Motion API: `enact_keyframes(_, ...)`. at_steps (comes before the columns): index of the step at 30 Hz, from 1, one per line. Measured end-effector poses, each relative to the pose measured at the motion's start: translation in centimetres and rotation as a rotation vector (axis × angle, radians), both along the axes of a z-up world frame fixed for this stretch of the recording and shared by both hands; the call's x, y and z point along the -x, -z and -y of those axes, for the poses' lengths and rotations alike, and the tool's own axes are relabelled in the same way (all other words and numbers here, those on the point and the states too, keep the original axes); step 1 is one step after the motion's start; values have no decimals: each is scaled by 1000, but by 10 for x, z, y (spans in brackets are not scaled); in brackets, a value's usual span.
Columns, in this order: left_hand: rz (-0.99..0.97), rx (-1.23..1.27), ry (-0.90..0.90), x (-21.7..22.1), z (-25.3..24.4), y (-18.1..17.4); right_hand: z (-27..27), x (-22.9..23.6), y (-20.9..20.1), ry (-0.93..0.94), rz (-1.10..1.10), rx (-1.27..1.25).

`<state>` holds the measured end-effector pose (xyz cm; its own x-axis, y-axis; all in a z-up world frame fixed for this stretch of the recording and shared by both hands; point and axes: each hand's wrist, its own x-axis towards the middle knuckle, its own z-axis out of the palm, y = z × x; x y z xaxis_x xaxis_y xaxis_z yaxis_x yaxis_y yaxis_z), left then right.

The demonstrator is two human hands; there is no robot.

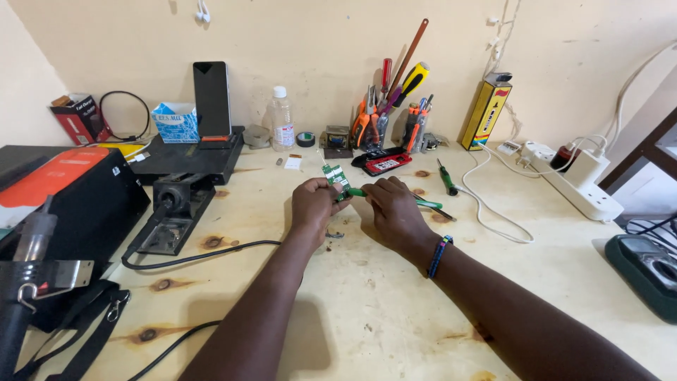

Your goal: Soldering and desoldering components on a small electronic circuit board using a soldering iron and heat gun.

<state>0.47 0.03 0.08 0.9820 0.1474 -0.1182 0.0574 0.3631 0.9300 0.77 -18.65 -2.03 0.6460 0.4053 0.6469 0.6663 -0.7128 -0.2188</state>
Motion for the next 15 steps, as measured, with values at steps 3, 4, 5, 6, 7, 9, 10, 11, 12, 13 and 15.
enact_keyframes(3, -1, 8, 8, 1, 1, 4, 3, -2, 7, 41, -30, 36)
enact_keyframes(4, 9, 20, 8, 1, 1, 2, 6, -6, 8, 88, -23, 74)
enact_keyframes(5, 13, 20, 8, -2, 0, 4, 9, -10, 8, 88, -20, 73)
enact_keyframes(6, 20, 16, 3, -5, -1, 5, 11, -13, 9, 60, -15, 7)
enact_keyframes(7, 20, 14, 1, -6, -2, 10, 15, -13, 11, 35, -17, -58)
enact_keyframes(9, 18, 12, 6, -5, 1, 11, 10, -3, 7, -5, -16, -64)
enact_keyframes(10, 20, 8, 8, -6, 1, 10, 5, 0, 3, -46, -12, -72)
enact_keyframes(11, 21, 9, 10, -6, 0, 8, 4, -5, 6, -45, -11, -70)
enact_keyframes(12, 27, 5, 11, -5, -1, 6, 3, -10, 10, -21, 14, -24)
enact_keyframes(13, 23, -3, 15, -1, -1, 7, 1, -9, 17, 6, 28, 18)
enact_keyframes(15, 18, 6, 15, 4, 1, 6, 3, -2, 15, 39, 45, 27)
